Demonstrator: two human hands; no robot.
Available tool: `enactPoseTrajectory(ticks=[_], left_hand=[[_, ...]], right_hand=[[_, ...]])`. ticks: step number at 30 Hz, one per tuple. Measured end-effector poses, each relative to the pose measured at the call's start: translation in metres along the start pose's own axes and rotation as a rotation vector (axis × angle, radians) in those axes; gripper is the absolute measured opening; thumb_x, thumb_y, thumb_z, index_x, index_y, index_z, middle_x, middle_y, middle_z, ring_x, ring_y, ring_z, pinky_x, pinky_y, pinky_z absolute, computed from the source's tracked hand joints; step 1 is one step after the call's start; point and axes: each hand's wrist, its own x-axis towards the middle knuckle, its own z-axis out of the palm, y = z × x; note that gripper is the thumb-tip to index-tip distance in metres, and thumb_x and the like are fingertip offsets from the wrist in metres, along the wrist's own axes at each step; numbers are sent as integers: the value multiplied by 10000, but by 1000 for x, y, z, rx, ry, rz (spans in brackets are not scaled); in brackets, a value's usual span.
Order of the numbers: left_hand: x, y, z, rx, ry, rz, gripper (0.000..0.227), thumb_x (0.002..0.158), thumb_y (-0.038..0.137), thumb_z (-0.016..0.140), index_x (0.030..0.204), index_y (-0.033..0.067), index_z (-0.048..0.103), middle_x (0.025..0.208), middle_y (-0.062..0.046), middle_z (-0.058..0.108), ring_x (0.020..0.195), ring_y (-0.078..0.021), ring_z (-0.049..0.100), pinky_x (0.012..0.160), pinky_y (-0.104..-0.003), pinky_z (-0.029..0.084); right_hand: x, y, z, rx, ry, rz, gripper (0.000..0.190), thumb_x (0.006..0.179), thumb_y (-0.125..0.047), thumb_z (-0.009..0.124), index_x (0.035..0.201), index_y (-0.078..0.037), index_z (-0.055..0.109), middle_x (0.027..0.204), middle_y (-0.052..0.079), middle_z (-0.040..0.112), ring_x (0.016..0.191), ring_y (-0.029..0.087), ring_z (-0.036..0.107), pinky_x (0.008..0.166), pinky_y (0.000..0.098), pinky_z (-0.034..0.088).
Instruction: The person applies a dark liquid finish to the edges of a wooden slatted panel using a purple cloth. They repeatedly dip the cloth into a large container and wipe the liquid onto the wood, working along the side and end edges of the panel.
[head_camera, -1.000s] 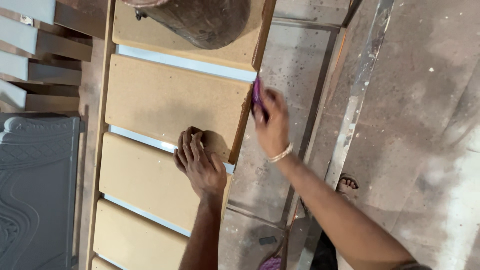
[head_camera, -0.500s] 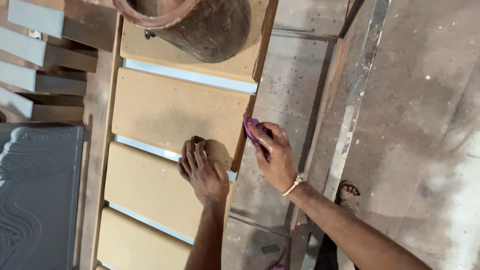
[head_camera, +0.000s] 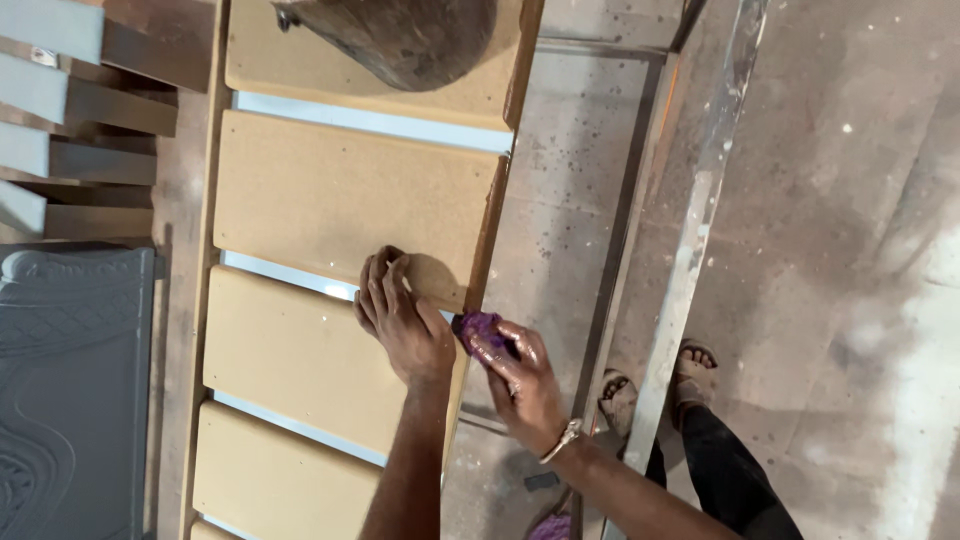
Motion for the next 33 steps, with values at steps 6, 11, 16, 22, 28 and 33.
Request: enactPoseTrajectory(ticks=[6,11,16,22,28,33], left_hand=[[-2,-5,-1,-3,-20,-19,476,934,242,390,1344,83,573,1496,-133,535,1467,-350,424,1233,-575,195],[-2,-4,-1,-21,26,20,462,984,261,409,1382,73,549,1493,-132,534,1459,-353,427,1231,-572,198],[-5,-8,0,-68,47,20,444,986,246,426,1383,84,541,1478,-105,558,1461,-326,453,1250,-566,199],[-4,-24,-4,-215,-8,-12,410,1068,242,421,1411,47,530,1481,-149,550,1451,-344,438,1243,-602,135],[-64,-57,-53,-265,9,41,415,1151,272,385,1430,3,532,1497,-196,540,1493,-379,397,1255,-533,249],[-123,-86,-101,-19,16,-76,428,1121,291,400,1424,20,535,1527,-190,515,1513,-381,356,1262,-555,196]], right_hand=[[43,28,-2,190,52,204,597,917,68,632,1460,-165,550,1369,133,610,1119,269,685,924,283,606],[-56,-1,36,85,116,-18,598,907,106,615,1466,-99,552,1310,170,636,1127,256,670,855,265,661],[-129,-22,25,479,-169,591,323,996,-122,608,1302,-41,669,1079,145,693,806,220,641,593,273,513],[-35,23,-11,1118,-112,721,430,892,-192,691,1281,-49,575,1134,101,673,1056,218,671,939,351,583],[-141,2,49,889,-147,625,433,772,33,606,1192,-70,595,1076,27,653,1018,162,646,935,328,573],[-139,-5,42,479,-148,421,361,777,93,656,1103,-62,635,1049,31,647,970,159,639,893,297,558]])
